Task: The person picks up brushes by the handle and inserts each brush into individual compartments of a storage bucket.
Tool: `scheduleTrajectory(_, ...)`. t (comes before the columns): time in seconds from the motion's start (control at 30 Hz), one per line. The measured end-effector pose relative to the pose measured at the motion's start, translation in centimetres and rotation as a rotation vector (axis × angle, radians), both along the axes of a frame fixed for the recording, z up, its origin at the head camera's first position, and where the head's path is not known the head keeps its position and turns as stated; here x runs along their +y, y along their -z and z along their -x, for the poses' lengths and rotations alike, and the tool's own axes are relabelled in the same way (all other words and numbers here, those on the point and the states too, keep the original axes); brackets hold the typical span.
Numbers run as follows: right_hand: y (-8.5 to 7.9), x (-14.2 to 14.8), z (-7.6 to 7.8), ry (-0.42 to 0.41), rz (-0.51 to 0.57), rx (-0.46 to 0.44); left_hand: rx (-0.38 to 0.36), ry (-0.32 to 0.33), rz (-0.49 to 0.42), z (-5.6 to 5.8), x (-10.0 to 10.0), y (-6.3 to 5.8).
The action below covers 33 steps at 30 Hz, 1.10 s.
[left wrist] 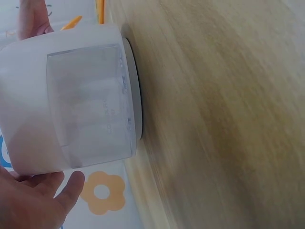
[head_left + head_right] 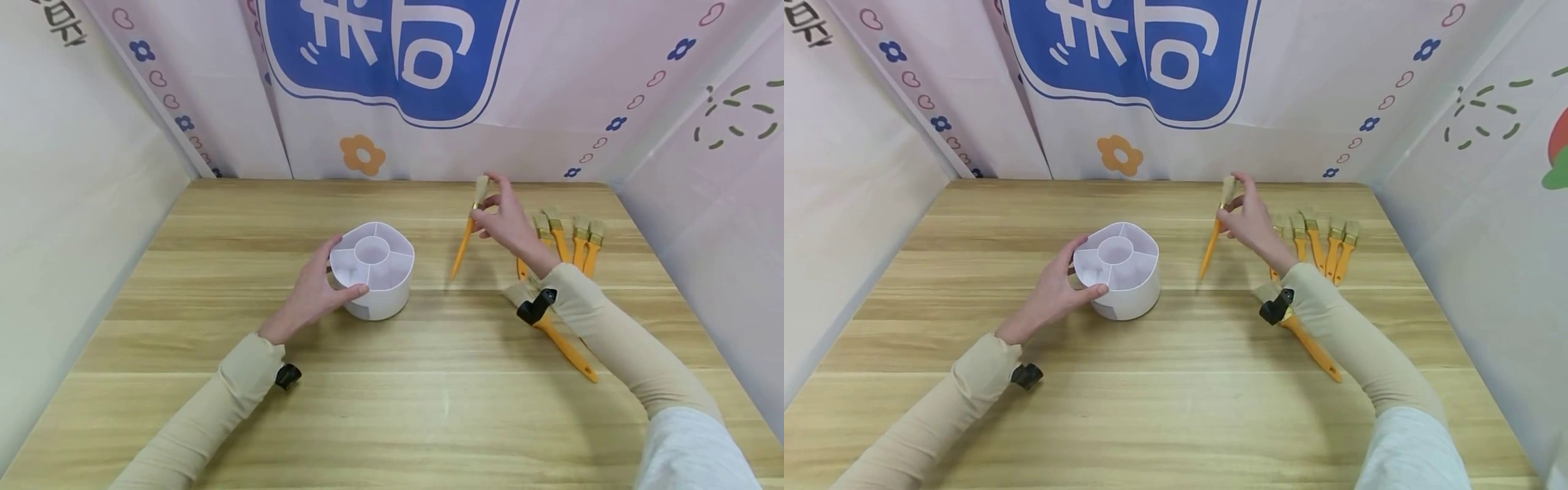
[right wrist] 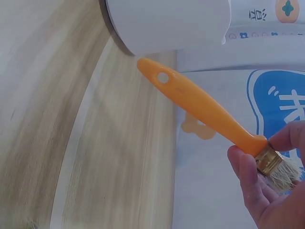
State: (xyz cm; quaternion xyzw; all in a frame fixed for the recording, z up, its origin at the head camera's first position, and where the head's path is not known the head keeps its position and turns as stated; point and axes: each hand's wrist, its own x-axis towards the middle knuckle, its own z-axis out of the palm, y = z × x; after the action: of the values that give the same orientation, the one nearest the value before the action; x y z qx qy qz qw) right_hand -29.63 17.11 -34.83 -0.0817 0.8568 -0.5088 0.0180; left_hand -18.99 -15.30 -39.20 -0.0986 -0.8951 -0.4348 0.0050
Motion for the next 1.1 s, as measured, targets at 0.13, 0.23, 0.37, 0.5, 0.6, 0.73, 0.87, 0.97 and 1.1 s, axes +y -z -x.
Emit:
scheduleTrajectory(0.13,-0.2,-0.5,-0.3,-0.011,0.011,0.004,-0.002,-0.002,-0.002,0.0,0.0,0.0)
scheduleTrajectory(0.23,-0.4,-0.9,-0.6,-0.019,0.031,0.005,0.001,0.0,-0.007,0.0,-0.1,0.1)
scheduleTrajectory(0.37,-0.5,-1.2,-1.0,-0.032,0.047,0.003,0.002,0.001,-0.012,0.0,-0.1,0.1)
scheduleTrajectory(0.5,-0.5,-1.4,-1.2,-0.053,0.045,-0.006,-0.004,-0.003,-0.012,0.0,-0.1,0.1)
scheduleTrajectory(0.6,-0.5,-1.5,-1.5,-0.064,0.042,-0.007,-0.008,-0.005,-0.013,0.0,0.0,0.1)
scheduleTrajectory(0.73,-0.6,-1.7,-1.8,-0.07,0.047,0.002,-0.007,-0.005,-0.017,0.0,0.1,0.2)
scheduleTrajectory(0.87,-0.8,-2.0,-2.1,-0.075,0.06,0.015,0.005,-0.005,-0.022,0.0,0.1,0.3)
scheduleTrajectory(0.97,-1.0,-2.2,-2.3,-0.082,0.064,0.026,0.013,-0.006,-0.03,0.1,0.1,0.3)
scheduleTrajectory(1.1,-1.3,-2.4,-2.7,-0.091,0.063,0.033,0.01,-0.007,-0.04,0.1,0.1,0.3)
